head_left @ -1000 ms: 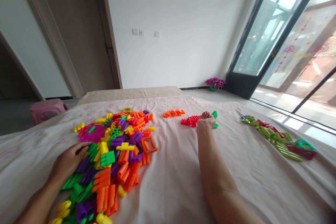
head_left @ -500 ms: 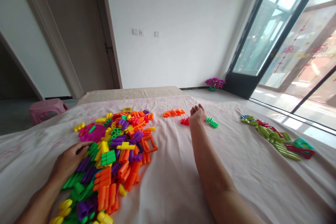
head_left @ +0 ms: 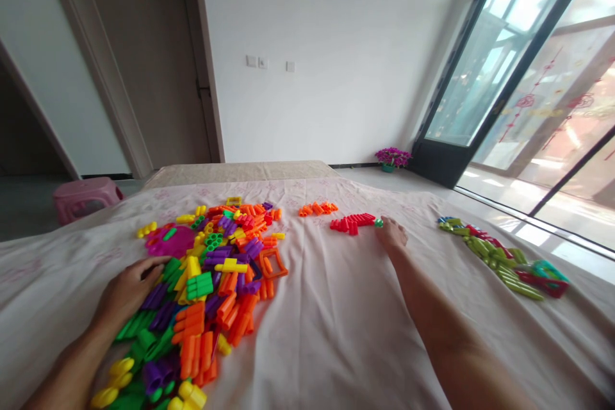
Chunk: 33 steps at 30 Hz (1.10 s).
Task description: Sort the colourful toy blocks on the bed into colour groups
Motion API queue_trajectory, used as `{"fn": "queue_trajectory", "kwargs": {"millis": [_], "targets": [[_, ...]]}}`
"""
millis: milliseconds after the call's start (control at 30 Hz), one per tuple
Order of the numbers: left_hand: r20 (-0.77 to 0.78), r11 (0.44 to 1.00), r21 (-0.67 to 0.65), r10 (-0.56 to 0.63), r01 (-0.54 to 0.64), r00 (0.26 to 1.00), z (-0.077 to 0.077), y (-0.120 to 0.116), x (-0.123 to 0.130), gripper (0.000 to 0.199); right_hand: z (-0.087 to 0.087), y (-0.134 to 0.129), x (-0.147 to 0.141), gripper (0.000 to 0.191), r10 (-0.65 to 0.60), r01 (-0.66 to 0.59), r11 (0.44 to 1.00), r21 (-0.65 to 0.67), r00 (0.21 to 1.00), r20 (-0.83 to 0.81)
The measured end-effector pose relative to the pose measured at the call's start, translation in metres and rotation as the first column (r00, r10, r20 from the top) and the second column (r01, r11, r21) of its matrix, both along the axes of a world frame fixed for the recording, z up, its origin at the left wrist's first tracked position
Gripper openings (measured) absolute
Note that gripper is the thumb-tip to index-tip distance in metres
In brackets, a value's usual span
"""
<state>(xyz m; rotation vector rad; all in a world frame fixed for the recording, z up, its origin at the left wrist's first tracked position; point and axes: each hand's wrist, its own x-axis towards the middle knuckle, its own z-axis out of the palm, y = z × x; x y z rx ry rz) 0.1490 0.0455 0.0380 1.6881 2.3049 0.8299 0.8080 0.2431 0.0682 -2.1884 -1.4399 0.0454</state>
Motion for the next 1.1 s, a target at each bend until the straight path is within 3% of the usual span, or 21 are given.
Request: {"fn": "queue_trajectory", "kwargs": {"millis": [167, 300, 433, 567, 667, 800, 1100], "targets": [[0.007, 1.0, 0.001, -0.008, 0.008, 1.0, 0.002, -0.002, 0.002, 0.047, -0.011, -0.015, 0.016, 0.047, 0.024, -0.014, 0.998, -0.061, 0.984, 0.177], [0.005, 1.0, -0.024, 0.014, -0.014, 1.0, 0.001, -0.001, 0.0, 0.047, 0.001, -0.03, 0.016, 0.046, 0.086, -0.051, 0.986, -0.161, 0.973, 0.215], [-0.004, 0.999, -0.036, 0.016, -0.017, 1.0, 0.001, 0.0, -0.001, 0.049, 0.015, -0.042, 0.014, 0.045, 0.125, -0.098, 0.972, -0.213, 0.986, 0.115], [-0.006, 0.999, -0.04, 0.002, -0.002, 1.0, 0.003, -0.001, 0.001, 0.049, 0.014, -0.041, 0.017, 0.05, 0.094, -0.096, 0.995, 0.016, 0.993, 0.066], [-0.001, 0.999, -0.053, 0.011, -0.011, 1.0, 0.006, -0.002, 0.004, 0.049, 0.002, -0.035, 0.019, 0.05, 0.235, -0.244, 0.959, 0.141, 0.969, 0.078], [0.007, 0.998, -0.055, 0.015, -0.014, 1.0, 0.006, -0.003, 0.005, 0.047, -0.012, -0.026, 0.024, 0.047, 0.386, -0.395, 0.917, 0.053, 0.914, 0.127], [0.006, 1.0, -0.014, 0.024, -0.024, 1.0, 0.009, -0.003, 0.008, 0.045, -0.001, -0.035, 0.012, 0.05, 0.367, -0.356, 0.929, -0.1, 0.92, 0.137]]}}
